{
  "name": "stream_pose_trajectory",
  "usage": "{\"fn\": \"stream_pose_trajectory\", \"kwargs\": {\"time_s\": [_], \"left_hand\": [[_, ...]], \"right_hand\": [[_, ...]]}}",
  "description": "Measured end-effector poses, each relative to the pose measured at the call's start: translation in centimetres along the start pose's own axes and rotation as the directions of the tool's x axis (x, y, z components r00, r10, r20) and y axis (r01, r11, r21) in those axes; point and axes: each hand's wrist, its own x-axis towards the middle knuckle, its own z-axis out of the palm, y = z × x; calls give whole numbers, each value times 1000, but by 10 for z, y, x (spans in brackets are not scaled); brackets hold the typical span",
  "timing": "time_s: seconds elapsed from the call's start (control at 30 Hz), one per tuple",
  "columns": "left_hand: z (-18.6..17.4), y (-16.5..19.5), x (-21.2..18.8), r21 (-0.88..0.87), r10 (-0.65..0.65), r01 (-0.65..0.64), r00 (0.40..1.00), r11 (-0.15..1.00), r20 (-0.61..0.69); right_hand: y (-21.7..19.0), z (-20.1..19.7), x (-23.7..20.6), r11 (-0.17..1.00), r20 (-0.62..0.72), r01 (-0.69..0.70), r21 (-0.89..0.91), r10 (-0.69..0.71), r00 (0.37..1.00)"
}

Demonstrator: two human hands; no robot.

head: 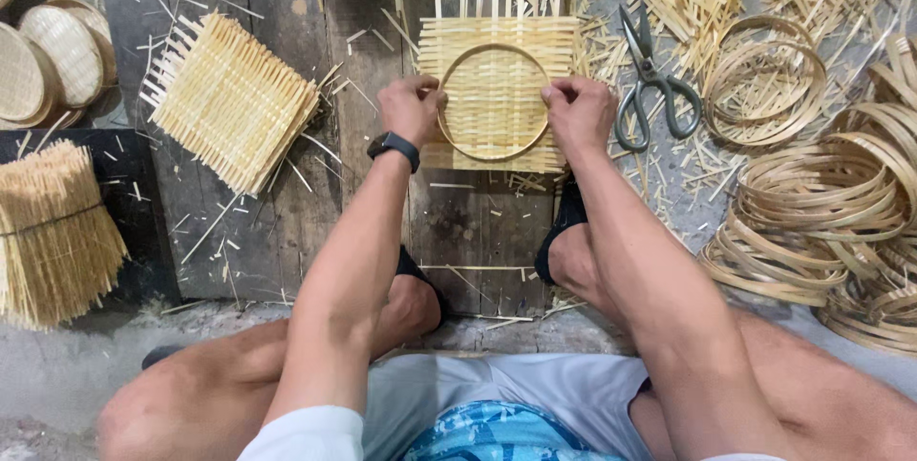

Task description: The person repeatedly places a circular bamboo frame over a woven bamboo mat, trims the protruding weave with shears, and stacks the finished pieces. The person uses a wooden block to hold the frame steady while cutting.

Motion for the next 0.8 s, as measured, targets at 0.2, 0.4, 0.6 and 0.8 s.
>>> {"fn": "stream_pose_trajectory", "kwargs": {"time_s": [0.2,0.4,0.6,0.8], "left_hand": [[8,-6,5,-5,-128,128,991,992,-33],[8,-13,10,-68,-152,153,988,986,11],[11,-13,15,-20,-186,187,982,982,23],[21,-22,9,-155,-232,230,973,961,10]], "right_hand": [[0,1,3,1000,9,17,-26,-17,1000],[4,4,5,999,-11,-40,-12,40,999],[8,7,8,1000,14,-16,-11,16,1000],[15,7,10,999,48,-46,-21,46,998]]}}
